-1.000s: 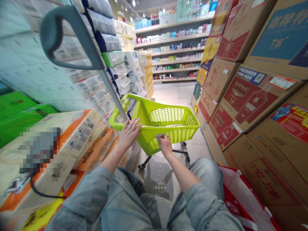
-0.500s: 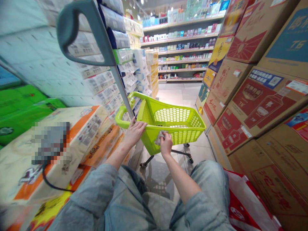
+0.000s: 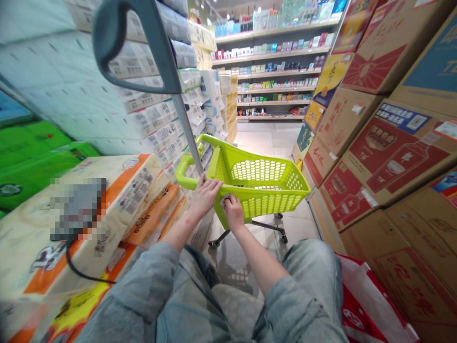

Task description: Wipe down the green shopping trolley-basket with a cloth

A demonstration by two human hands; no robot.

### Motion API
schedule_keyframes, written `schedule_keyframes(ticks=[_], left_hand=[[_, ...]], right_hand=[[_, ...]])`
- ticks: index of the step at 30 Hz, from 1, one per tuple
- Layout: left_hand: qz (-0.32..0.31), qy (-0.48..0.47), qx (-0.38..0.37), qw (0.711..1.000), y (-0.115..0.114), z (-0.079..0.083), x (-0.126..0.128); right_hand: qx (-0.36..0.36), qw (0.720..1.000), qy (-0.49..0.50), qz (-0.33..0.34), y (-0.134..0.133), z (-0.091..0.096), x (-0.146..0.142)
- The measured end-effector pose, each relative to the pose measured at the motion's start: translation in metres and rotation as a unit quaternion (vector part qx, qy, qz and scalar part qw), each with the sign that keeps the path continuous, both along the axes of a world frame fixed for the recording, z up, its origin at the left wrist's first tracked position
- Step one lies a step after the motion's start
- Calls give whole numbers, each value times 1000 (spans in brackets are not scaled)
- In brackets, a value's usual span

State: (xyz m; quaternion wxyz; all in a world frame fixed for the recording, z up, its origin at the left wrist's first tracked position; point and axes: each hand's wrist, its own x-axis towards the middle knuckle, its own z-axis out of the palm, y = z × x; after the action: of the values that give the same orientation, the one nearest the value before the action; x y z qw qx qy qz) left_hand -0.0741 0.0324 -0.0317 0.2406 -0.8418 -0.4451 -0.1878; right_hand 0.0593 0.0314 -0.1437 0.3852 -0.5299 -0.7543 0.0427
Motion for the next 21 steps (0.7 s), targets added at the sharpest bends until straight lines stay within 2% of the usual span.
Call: schedule_keyframes(ticks=[3,5,7,9,12,15,18,21], left_hand=[[2,1,-1,1000,1,0,0],[-3,3,-1,1000,2,0,0],[-6,2,-2,1000,2,0,1],[-8,1,-4,1000,2,0,3],[-6,5,-3,1000,1,0,5],[-2,7,5,1000,-1,1,9],[7,11,7,1000,-3,2,12],[13,15,7,1000,-5,2,14]], right_hand=[[-39,988,-147,40,-4,-15,14],[-42,981,-185,45,-6,-23,18],[-36,984,-173,35,-7,-27,20],[-9,993,-114,18,-8,-24,22],[74,997,22,-9,-10,-5,28],[169,980,106,-12,-9,25,27],[203,976,83,-7,3,50,22],[174,984,14,20,18,58,25]])
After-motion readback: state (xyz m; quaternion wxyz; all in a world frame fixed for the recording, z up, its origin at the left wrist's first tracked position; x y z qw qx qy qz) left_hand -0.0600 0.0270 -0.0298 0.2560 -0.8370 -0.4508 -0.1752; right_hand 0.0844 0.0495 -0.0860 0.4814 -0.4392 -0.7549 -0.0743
